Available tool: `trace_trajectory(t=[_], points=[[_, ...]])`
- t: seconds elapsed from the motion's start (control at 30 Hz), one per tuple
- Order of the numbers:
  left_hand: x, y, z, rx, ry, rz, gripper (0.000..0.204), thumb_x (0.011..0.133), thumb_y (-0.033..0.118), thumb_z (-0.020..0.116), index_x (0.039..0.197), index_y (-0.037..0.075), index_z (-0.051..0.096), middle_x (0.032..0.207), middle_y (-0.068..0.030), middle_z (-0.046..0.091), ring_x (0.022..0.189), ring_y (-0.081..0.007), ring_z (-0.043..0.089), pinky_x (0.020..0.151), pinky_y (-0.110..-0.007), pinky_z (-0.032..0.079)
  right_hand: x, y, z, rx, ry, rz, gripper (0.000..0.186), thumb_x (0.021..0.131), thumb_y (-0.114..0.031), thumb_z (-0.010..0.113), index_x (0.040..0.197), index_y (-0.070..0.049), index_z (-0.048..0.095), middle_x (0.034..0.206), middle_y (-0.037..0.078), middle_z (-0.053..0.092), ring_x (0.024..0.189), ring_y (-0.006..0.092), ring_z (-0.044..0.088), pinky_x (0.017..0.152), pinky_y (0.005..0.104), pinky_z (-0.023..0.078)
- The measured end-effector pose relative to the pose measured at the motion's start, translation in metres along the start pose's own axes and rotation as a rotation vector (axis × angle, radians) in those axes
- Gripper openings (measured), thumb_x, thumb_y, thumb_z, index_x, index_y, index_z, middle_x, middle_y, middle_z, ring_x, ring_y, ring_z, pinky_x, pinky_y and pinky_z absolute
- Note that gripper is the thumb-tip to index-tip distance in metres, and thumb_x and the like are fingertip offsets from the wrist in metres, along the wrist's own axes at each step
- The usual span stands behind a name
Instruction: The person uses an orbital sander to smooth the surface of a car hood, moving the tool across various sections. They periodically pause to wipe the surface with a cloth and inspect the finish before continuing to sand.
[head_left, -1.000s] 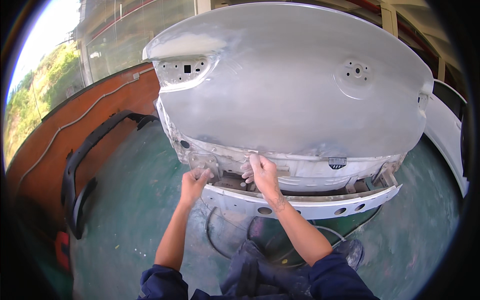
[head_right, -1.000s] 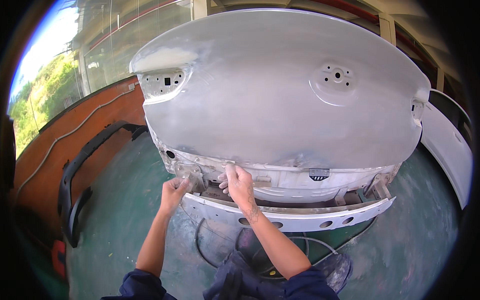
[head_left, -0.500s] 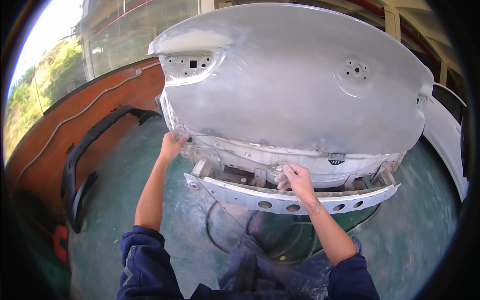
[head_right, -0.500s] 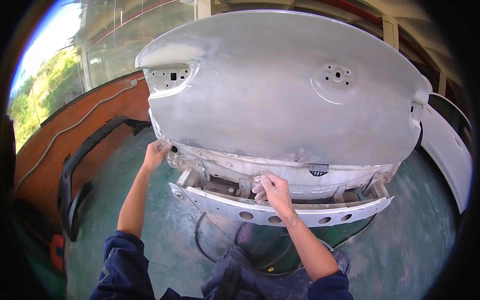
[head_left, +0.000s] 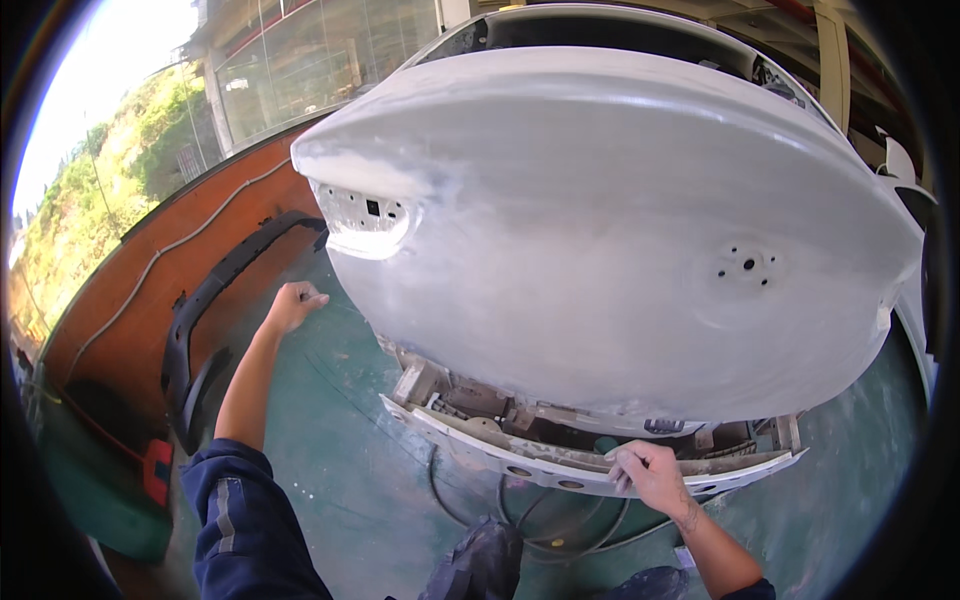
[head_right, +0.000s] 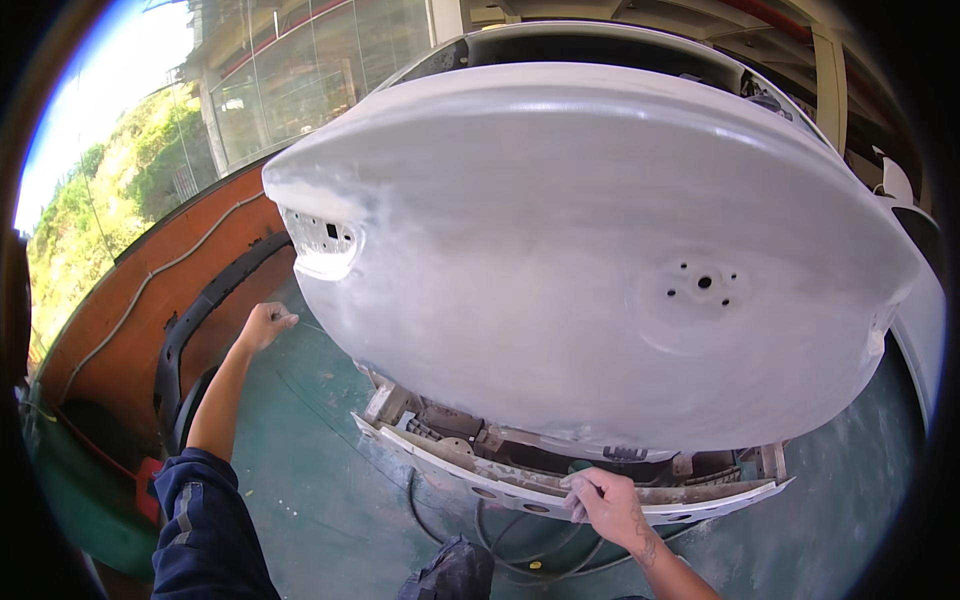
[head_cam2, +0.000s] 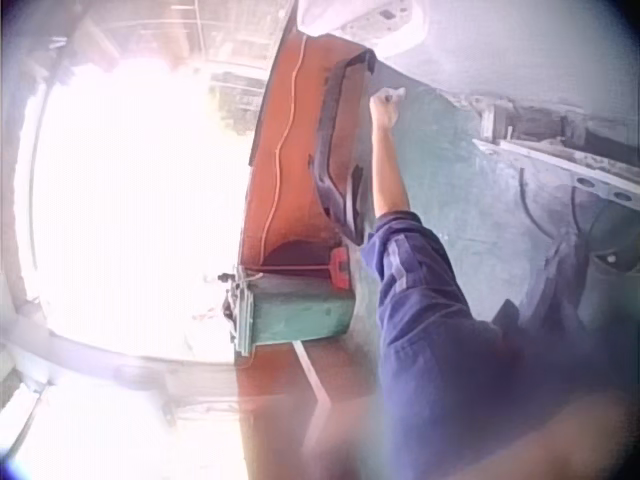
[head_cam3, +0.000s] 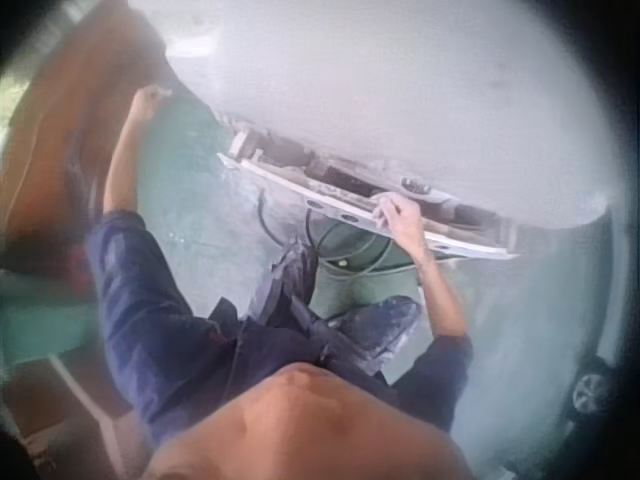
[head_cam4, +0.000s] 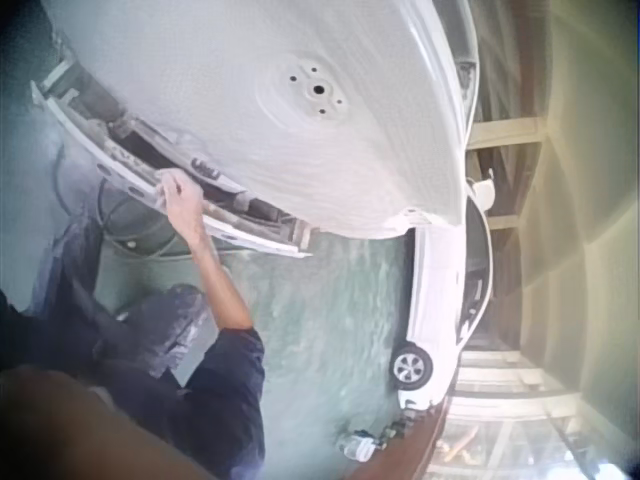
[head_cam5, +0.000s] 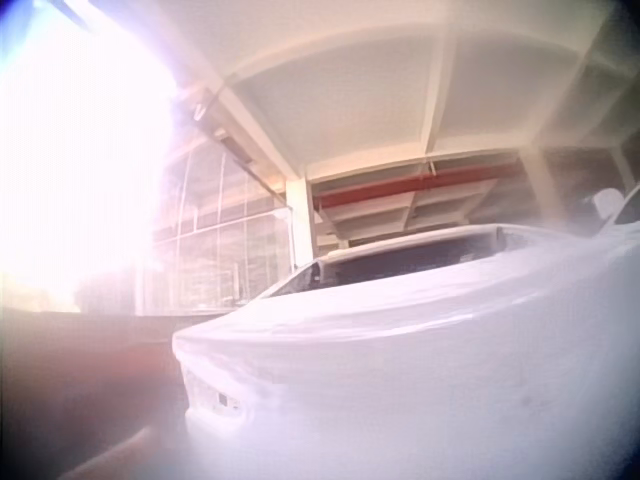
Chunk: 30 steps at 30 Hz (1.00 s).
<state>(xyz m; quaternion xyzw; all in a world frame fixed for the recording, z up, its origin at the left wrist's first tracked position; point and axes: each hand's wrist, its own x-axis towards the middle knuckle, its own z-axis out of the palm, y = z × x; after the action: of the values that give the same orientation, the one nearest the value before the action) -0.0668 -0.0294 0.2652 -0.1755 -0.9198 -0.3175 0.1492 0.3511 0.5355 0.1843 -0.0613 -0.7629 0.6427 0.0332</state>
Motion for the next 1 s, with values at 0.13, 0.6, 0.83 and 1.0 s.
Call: trace_trajectory(t=[0.13, 0.6, 0.83, 1.0], points=[[0.005, 0.01, -0.067, 0.023, 0.022, -0.129, 0.029, 0.087, 0.021, 0.084, 0.08, -0.001, 0.067, 0.065, -0.0004, 0.053, 0.063, -0.01, 0.047, 0.06, -0.032, 0.042, 0.008, -0.055, 0.035, 0.115, -0.139, 0.206, 0.027, 0.108, -0.015, 0.052, 0.111, 0.003, 0.073, 0.084, 0.009, 0.074, 0.065, 0.0103, 0.067, 0.061, 0.0266, 0.057], [0.093, 0.002, -0.083, -0.091, -0.333, -0.189, 0.029, 0.092, 0.031, 0.077, 0.09, 0.004, 0.069, 0.079, -0.014, 0.072, 0.074, -0.0337, 0.069, 0.066, -0.044, 0.051, 0.202, -0.208, 0.423, 0.785, 0.068, 0.535, 0.041, 0.113, -0.032, 0.048, 0.132, 0.003, 0.056, 0.116, 0.019, 0.07, 0.101, 0.0289, 0.071, 0.088, 0.042, 0.058], [0.1, 0.017, -0.165, -0.384, -0.816, -0.084, 0.037, 0.098, 0.035, 0.068, 0.083, 0.002, 0.063, 0.07, -0.0182, 0.063, 0.064, -0.0384, 0.061, 0.062, -0.046, 0.047, 0.358, -0.28, 0.506, 1.215, 0.987, 0.467, 0.022, 0.11, -0.027, 0.045, 0.105, -0.008, 0.055, 0.087, 0.008, 0.061, 0.074, 0.0222, 0.058, 0.069, 0.0399, 0.052], [0.126, 0.006, -0.177, -0.459, -0.844, 0.009, 0.041, 0.101, 0.034, 0.062, 0.078, 0.001, 0.059, 0.072, -0.0232, 0.061, 0.07, -0.0455, 0.061, 0.063, -0.052, 0.046, 0.387, -0.311, 0.5, 1.259, 1.275, 0.608, 0.027, 0.104, -0.026, 0.048, 0.078, -0.018, 0.046, 0.064, -0.004, 0.042, 0.046, 0.0119, 0.03, 0.042, 0.0292, 0.023]])
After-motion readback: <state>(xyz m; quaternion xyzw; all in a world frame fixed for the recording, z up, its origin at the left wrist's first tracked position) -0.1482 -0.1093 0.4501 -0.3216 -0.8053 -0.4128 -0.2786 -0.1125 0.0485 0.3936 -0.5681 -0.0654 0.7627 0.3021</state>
